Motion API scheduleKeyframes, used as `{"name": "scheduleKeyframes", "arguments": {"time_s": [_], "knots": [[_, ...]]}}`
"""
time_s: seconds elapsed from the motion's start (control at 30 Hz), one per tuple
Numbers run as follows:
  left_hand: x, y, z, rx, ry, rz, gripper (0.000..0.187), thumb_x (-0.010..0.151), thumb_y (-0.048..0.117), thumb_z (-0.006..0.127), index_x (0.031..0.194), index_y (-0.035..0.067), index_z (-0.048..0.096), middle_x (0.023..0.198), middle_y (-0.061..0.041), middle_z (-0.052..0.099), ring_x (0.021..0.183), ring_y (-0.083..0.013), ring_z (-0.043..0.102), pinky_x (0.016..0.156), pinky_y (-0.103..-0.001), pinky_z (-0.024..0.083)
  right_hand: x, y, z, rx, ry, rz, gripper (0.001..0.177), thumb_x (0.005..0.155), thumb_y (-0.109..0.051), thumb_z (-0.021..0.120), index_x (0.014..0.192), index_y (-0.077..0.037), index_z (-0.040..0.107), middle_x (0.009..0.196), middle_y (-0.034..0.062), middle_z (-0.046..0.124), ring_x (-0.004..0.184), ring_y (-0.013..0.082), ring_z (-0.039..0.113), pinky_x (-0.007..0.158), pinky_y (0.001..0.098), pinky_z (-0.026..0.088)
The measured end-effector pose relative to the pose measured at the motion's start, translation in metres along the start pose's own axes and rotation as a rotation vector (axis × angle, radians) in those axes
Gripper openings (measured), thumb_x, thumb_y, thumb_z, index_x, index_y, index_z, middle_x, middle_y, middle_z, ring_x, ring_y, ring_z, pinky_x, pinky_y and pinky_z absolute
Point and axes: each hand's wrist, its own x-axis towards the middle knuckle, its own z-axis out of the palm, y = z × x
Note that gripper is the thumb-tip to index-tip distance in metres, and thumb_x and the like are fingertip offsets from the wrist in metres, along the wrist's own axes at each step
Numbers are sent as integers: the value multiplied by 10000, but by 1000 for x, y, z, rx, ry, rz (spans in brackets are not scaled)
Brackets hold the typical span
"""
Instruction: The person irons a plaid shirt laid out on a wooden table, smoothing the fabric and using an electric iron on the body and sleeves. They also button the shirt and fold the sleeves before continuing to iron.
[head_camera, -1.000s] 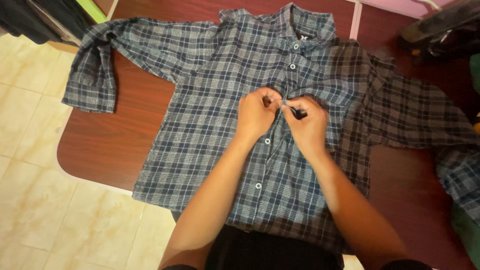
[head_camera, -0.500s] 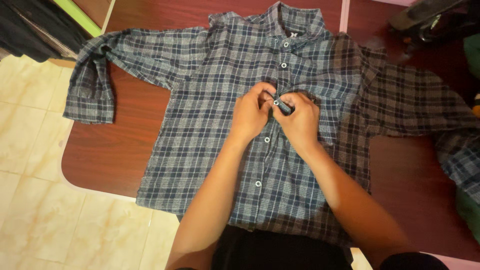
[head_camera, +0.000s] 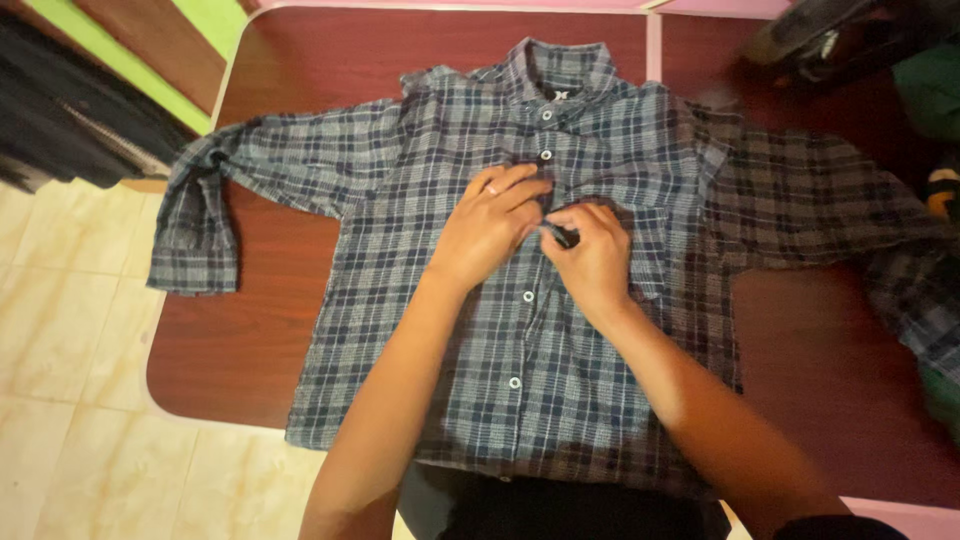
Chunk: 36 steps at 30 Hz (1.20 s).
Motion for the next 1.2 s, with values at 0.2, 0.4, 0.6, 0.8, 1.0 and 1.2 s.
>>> {"name": "scheduleKeyframes", "arguments": {"time_s": [0.2,0.4,0.6,0.8,1.0,1.2], "knots": [[-17,-5,24,-101,0,-159,62,930,90,732,911,66,679,986,-38,713,1035,-213,688,1172,-450,433,-3,5,2,75,38,28,182,811,-29,854,893,-35,691,959,78,739,875,217,718,761,331,577],[-19,-7,28,-183,94,-158,169,866,88,774,1034,86,751,982,-50,705,1010,-256,669,1085,-445,461,-3,3,3,98,57,-28,197,797,11,848,859,-17,663,960,93,735,872,234,717,750,316,579],[-21,-6,31,-200,103,-195,126,856,102,801,959,78,733,974,-47,696,1012,-260,666,1029,-424,494,-1,0,1,160,67,56,174,825,12,827,869,-19,661,957,88,736,856,201,738,759,304,589],[-21,-4,29,-154,113,-119,114,881,99,791,963,65,719,1005,-47,688,1026,-243,662,1027,-415,492,2,1,2,95,42,83,160,823,-4,813,914,-28,684,917,72,724,836,199,720,752,319,575],[-21,-2,27,-146,129,-182,175,904,124,759,1074,99,725,1059,-23,690,1054,-247,646,982,-406,484,7,3,-5,-155,17,-273,166,844,-50,821,968,-57,712,987,56,706,948,242,664,891,399,477],[-18,1,22,-141,55,-226,180,911,150,749,1088,133,718,1078,-11,680,1096,-248,619,1018,-422,445,6,-5,-12,-175,-12,-349,121,889,-54,811,962,-96,724,992,16,701,946,214,662,916,387,456]]}}
